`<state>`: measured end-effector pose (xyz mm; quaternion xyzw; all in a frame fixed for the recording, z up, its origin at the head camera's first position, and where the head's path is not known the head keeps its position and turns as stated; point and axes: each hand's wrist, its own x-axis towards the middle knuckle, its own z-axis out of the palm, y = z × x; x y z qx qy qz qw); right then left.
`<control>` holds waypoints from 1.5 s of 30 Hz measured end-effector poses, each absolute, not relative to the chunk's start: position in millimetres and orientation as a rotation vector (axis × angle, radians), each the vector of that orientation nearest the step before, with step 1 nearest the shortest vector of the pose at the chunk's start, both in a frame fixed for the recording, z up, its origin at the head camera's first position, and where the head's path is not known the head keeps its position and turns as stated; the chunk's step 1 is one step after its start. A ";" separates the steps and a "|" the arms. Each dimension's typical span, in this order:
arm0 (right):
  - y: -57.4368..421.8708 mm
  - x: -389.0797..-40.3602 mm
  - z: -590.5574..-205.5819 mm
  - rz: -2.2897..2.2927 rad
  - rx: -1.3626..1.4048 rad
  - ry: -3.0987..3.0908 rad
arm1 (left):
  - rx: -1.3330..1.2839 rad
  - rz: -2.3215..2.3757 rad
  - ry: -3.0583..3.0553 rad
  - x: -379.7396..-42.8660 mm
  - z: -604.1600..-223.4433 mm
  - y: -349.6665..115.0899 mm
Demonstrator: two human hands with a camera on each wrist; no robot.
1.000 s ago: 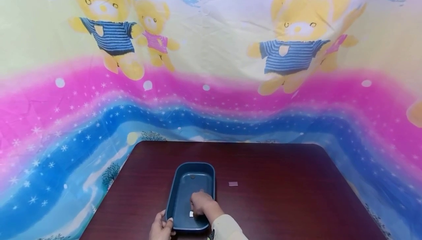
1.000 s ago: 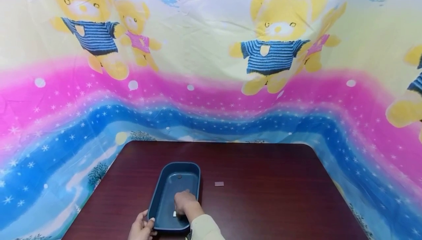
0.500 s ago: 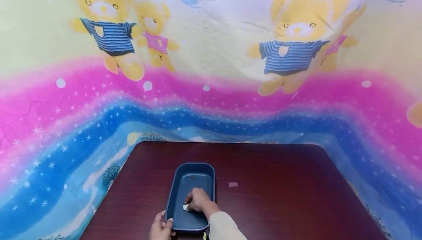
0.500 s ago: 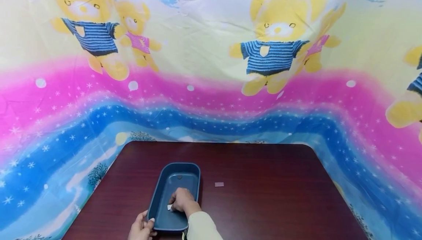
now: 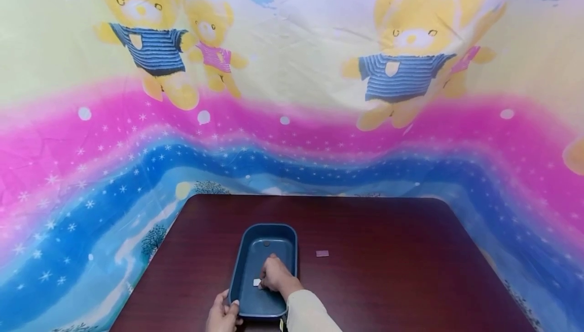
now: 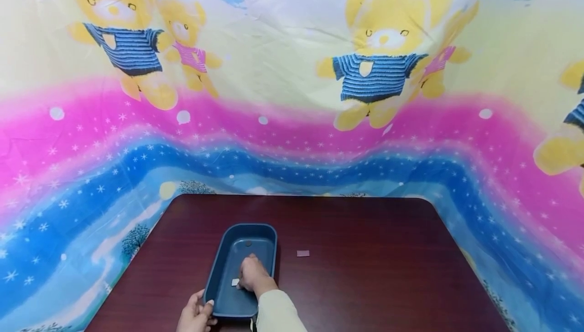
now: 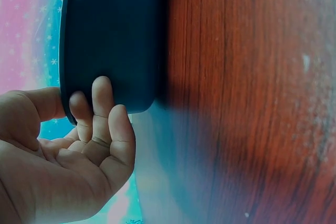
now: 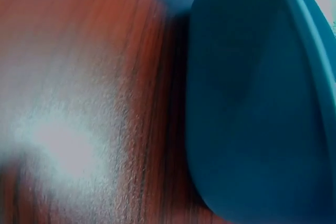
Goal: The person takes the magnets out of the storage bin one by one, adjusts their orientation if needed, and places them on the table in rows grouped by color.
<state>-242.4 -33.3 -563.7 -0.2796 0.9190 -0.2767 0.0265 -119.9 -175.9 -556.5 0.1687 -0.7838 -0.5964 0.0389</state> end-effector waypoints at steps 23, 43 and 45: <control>-36.1 -235.0 -572.8 -0.709 -0.882 2.902 | 0.507 -1.806 -2.415 -118.3 -560.0 -177.3; -39.9 -243.6 -573.0 -0.817 -0.919 2.825 | 0.508 -1.800 -2.410 -120.4 -559.6 -177.5; -39.8 -244.2 -573.7 -0.851 -0.901 2.794 | 0.517 -1.799 -2.412 -120.7 -559.3 -177.1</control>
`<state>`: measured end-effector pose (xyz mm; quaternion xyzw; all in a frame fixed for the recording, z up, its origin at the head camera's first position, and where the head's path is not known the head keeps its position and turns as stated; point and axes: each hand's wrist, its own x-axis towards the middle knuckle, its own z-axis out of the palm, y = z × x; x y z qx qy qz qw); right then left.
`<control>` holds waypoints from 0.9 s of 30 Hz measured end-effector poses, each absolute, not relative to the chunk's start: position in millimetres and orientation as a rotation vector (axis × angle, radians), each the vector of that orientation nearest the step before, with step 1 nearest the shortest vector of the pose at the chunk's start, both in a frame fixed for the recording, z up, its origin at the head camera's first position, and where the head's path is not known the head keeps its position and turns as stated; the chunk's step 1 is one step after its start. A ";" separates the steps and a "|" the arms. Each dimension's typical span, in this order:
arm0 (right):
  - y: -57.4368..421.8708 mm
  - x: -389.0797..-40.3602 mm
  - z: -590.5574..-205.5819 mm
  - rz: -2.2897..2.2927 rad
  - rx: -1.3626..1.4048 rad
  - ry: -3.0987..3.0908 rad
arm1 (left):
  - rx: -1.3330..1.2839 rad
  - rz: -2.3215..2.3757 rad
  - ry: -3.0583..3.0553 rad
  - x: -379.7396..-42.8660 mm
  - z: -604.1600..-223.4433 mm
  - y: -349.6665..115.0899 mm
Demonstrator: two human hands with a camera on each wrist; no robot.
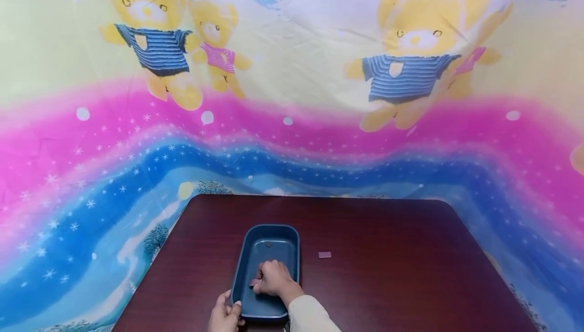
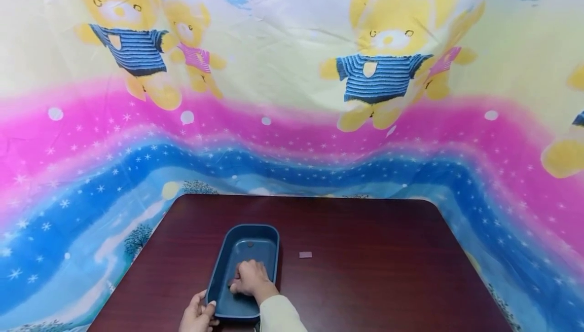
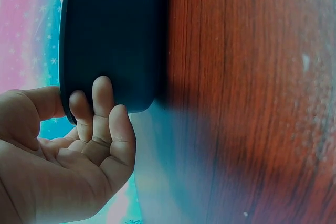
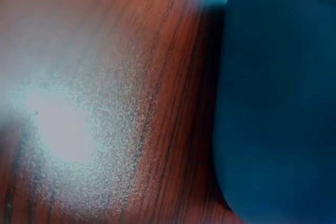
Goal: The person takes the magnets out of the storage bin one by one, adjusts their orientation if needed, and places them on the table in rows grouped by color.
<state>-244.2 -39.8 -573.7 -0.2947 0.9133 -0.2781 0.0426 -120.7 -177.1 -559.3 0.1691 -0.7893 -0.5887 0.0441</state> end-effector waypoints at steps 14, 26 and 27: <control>-37.1 -244.1 -571.8 -1.052 -0.788 2.676 | 0.552 -1.780 -2.431 -121.5 -558.6 -174.9; -39.1 -244.5 -569.5 -1.292 -0.797 2.615 | 0.543 -1.775 -2.438 -120.0 -555.8 -176.7; -39.2 -244.3 -569.1 -1.302 -0.802 2.633 | 0.551 -1.776 -2.438 -120.1 -556.0 -177.0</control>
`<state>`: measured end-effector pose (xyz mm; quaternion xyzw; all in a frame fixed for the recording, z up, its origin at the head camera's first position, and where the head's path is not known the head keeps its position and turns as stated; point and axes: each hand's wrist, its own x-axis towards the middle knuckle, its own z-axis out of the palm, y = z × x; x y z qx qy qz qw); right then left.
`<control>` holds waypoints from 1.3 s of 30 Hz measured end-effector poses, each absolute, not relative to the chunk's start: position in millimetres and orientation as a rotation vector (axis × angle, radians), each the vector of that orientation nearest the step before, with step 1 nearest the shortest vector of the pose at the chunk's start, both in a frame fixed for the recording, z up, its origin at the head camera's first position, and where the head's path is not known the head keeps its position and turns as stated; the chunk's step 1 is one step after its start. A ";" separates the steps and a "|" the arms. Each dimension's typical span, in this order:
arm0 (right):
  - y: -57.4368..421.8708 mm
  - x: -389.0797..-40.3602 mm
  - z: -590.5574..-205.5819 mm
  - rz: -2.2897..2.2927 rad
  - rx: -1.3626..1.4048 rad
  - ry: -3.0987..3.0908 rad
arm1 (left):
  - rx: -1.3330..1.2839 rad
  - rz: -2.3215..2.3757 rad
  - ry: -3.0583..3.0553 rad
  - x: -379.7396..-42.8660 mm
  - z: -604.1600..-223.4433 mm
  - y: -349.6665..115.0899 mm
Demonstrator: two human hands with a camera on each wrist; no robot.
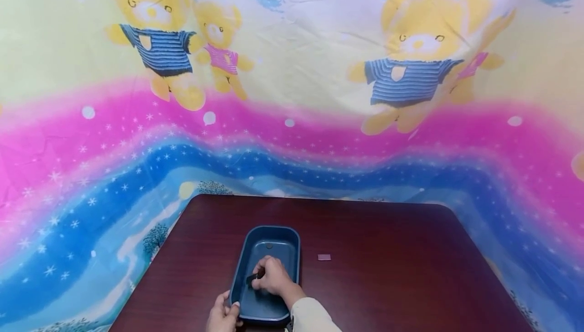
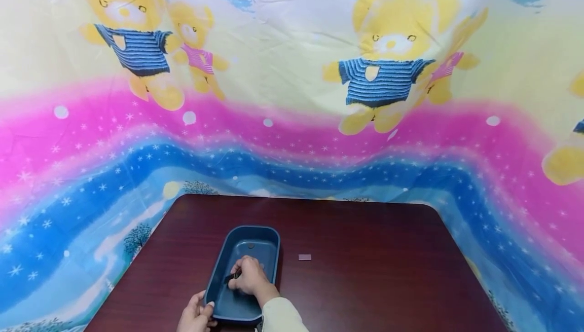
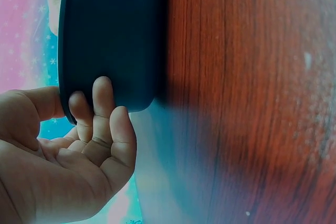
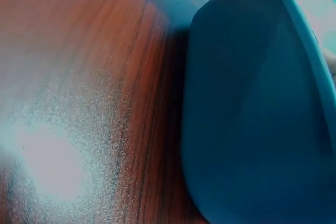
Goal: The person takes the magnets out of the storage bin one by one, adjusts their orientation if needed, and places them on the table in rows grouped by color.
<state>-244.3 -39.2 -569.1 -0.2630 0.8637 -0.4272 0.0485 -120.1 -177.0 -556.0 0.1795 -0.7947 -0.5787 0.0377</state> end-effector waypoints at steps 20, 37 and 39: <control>-3.3 -231.9 -542.3 -1.396 -0.933 2.767 | 0.571 -1.728 -2.467 -118.3 -562.9 -177.6; 41.9 -225.1 -528.0 -1.719 -1.014 2.638 | 0.546 -1.749 -2.441 -121.0 -559.8 -177.8; 49.2 -226.1 -528.4 -1.747 -0.989 2.638 | 0.540 -1.757 -2.426 -121.6 -559.6 -177.7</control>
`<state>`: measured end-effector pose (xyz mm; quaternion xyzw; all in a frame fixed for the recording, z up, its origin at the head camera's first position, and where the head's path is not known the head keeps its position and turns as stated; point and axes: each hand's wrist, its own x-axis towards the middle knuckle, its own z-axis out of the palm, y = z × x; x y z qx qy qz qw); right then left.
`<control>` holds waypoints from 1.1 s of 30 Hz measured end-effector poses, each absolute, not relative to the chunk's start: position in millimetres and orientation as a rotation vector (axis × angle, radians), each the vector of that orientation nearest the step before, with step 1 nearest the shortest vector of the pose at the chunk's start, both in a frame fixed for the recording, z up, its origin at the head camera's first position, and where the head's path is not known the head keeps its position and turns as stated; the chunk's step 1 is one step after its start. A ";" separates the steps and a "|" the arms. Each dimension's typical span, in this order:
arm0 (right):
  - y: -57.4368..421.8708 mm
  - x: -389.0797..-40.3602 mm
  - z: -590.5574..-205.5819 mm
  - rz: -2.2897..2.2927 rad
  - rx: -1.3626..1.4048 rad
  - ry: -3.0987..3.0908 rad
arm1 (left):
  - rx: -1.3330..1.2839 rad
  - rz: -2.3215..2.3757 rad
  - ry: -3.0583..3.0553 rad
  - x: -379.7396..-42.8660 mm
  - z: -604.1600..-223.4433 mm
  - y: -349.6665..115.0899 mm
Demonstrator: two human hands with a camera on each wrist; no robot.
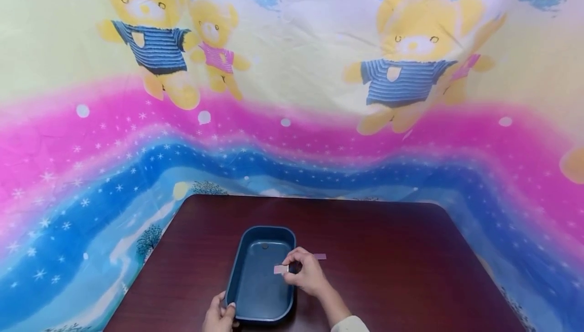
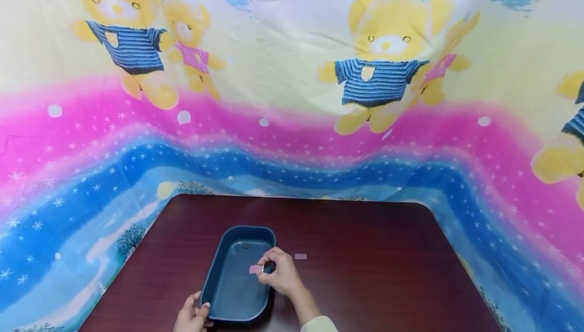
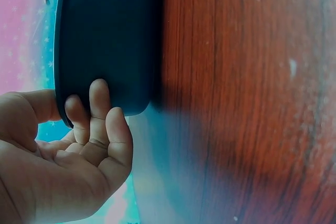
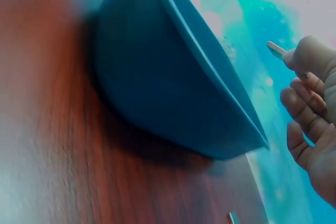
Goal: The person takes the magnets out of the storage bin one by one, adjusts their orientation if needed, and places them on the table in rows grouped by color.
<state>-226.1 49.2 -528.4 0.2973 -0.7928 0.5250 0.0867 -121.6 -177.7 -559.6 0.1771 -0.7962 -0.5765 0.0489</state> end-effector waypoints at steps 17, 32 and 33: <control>114.3 -216.7 -505.4 1.613 0.595 -2.354 | 0.490 -1.801 -2.442 -123.3 -560.2 -178.7; 180.8 -243.2 -559.4 1.443 0.320 -2.405 | 0.455 -1.791 -2.382 -122.5 -561.2 -177.3; 184.7 -245.4 -563.0 1.425 0.309 -2.415 | 0.466 -1.792 -2.385 -122.7 -561.3 -177.2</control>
